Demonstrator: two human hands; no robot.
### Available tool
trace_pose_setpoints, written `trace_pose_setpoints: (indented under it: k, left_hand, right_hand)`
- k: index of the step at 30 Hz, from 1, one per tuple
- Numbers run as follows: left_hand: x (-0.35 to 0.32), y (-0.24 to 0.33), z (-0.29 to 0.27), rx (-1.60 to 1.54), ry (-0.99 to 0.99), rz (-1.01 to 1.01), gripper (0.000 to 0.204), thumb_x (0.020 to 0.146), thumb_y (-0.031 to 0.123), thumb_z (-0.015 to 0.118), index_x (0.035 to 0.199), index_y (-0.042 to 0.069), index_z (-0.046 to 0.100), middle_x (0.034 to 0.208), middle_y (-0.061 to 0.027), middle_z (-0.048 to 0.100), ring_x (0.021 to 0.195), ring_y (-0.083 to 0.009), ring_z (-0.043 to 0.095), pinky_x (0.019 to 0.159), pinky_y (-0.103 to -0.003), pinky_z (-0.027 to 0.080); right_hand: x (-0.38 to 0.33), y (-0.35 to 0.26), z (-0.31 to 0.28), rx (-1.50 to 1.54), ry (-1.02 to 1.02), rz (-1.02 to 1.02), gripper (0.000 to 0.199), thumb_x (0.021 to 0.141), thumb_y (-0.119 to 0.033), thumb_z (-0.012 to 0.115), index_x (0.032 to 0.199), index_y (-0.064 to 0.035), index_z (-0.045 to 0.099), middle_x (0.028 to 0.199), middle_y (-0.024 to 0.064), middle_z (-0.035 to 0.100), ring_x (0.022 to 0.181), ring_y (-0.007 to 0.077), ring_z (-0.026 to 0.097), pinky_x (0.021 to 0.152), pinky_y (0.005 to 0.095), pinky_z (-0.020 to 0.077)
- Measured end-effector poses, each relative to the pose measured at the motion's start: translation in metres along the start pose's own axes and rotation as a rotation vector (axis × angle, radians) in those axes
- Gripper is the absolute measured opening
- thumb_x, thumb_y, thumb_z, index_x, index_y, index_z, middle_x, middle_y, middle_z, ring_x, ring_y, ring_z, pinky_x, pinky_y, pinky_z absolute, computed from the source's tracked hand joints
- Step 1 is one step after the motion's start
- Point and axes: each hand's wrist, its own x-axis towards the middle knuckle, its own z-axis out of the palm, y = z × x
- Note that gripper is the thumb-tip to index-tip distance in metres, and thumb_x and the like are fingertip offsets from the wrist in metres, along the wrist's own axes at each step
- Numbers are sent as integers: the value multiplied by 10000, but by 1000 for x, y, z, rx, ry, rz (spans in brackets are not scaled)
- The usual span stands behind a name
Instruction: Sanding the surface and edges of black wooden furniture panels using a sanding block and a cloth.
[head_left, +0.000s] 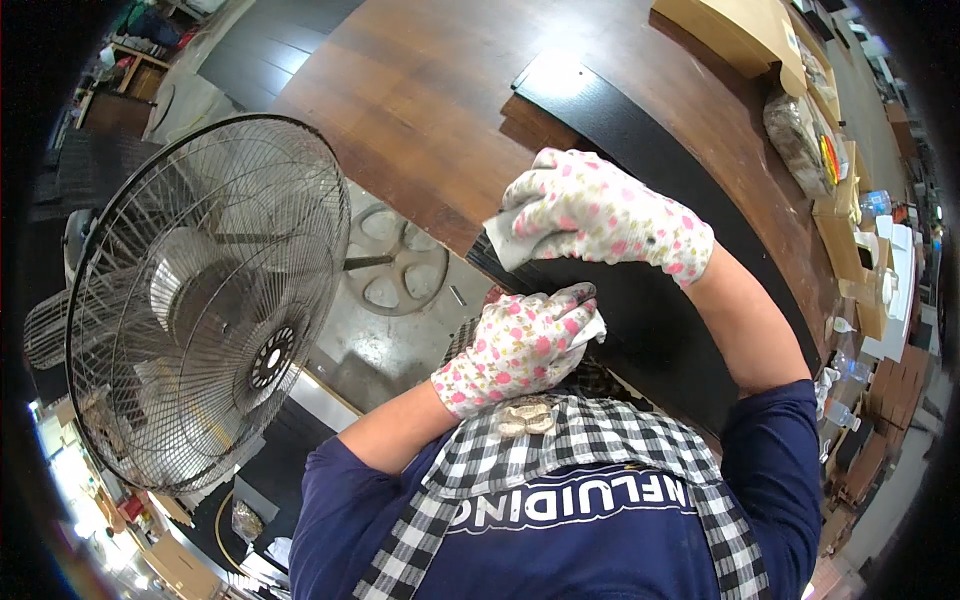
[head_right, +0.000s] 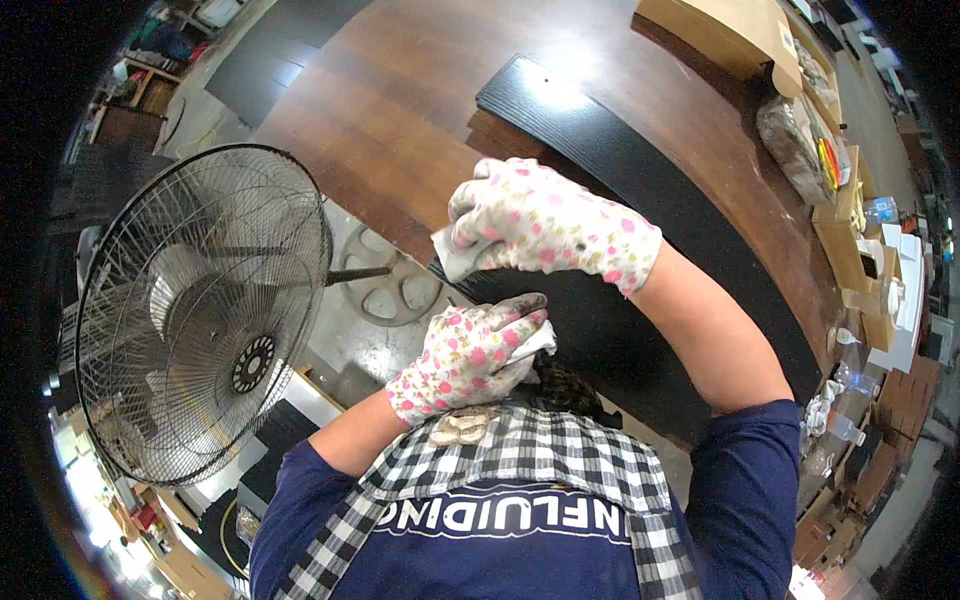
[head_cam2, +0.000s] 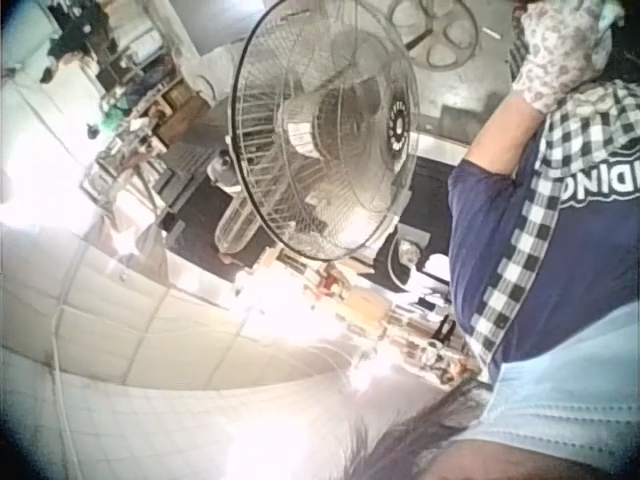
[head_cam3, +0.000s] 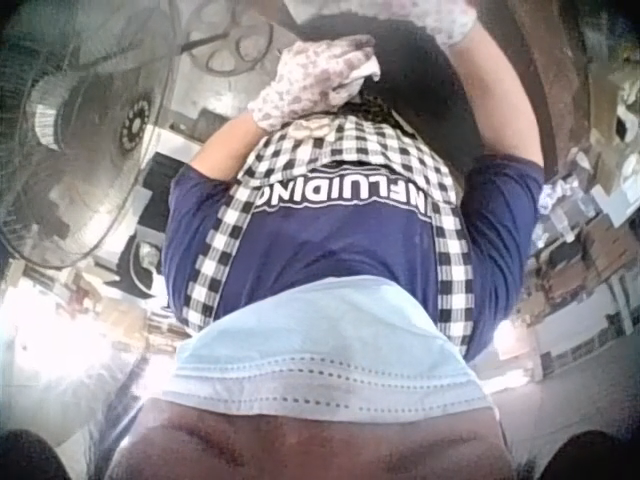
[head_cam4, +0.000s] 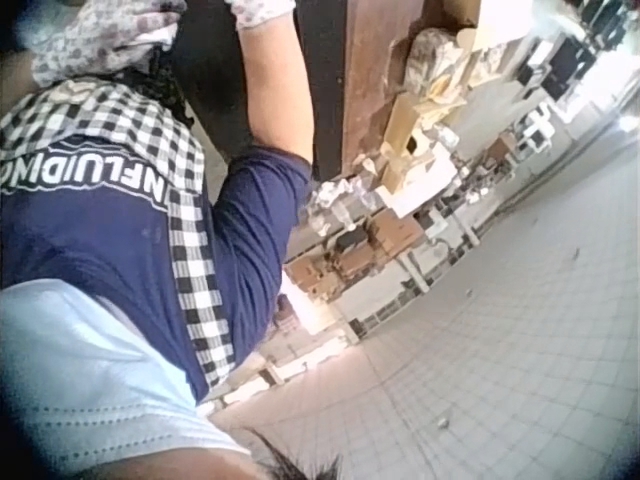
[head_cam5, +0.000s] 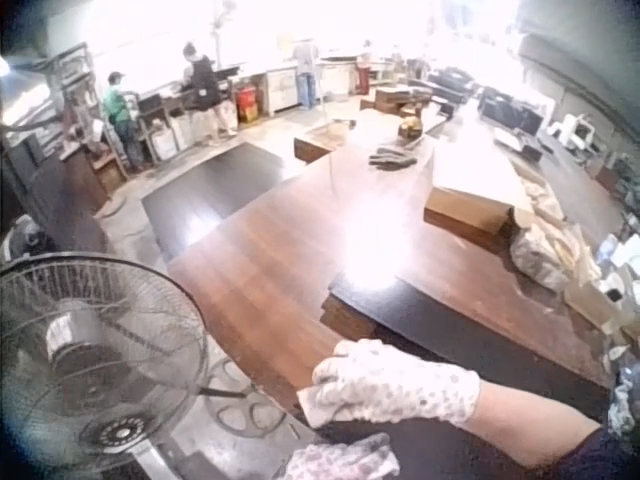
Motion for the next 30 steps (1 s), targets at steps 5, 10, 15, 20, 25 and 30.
trace_pose_setpoints:
  k: [5,10,15,20,25,30]
  left_hand:
    - [0,-2,-1,11,21,27,409,779,250,668,1137,55,629,1236,-115,598,947,-249,658,744,-357,535]
    - [11,0,-3,3,1,40,407,765,247,687,1110,36,638,1155,-149,634,926,-270,665,739,-366,545]
    - [18,0,-9,33,-6,64,414,750,232,702,1106,32,639,1103,-147,653,926,-275,667,736,-369,548]
    - [23,-1,-9,9,-29,65,463,729,228,718,1139,39,616,1082,-144,647,912,-273,656,739,-381,521]
    - [27,-6,0,39,-10,132,531,722,249,725,1187,34,585,1064,-153,635,893,-272,641,737,-398,494]
    - [45,9,0,173,-14,118,442,720,223,715,1122,57,635,921,-111,635,775,-261,639,635,-376,496]
  right_hand:
    - [-48,36,-28,-142,333,420,245,764,-196,751,970,-70,709,962,98,663,943,257,615,835,358,511]
    - [-34,17,0,30,459,448,313,764,-253,758,1035,-105,704,997,85,656,969,264,600,877,357,490]
    - [-116,-10,15,172,457,635,351,768,-294,756,1038,-79,694,1107,99,624,1076,248,575,900,368,493]
    - [-238,-56,24,353,510,913,362,727,-274,783,1000,-55,692,1122,102,631,1060,253,604,887,370,505]
    - [-160,-30,28,53,534,736,311,744,-246,765,996,-85,681,1087,104,619,1037,262,583,901,374,488]
    - [-97,-11,20,-9,529,682,301,817,-317,697,1020,-96,675,1076,86,607,1022,269,559,891,390,466]
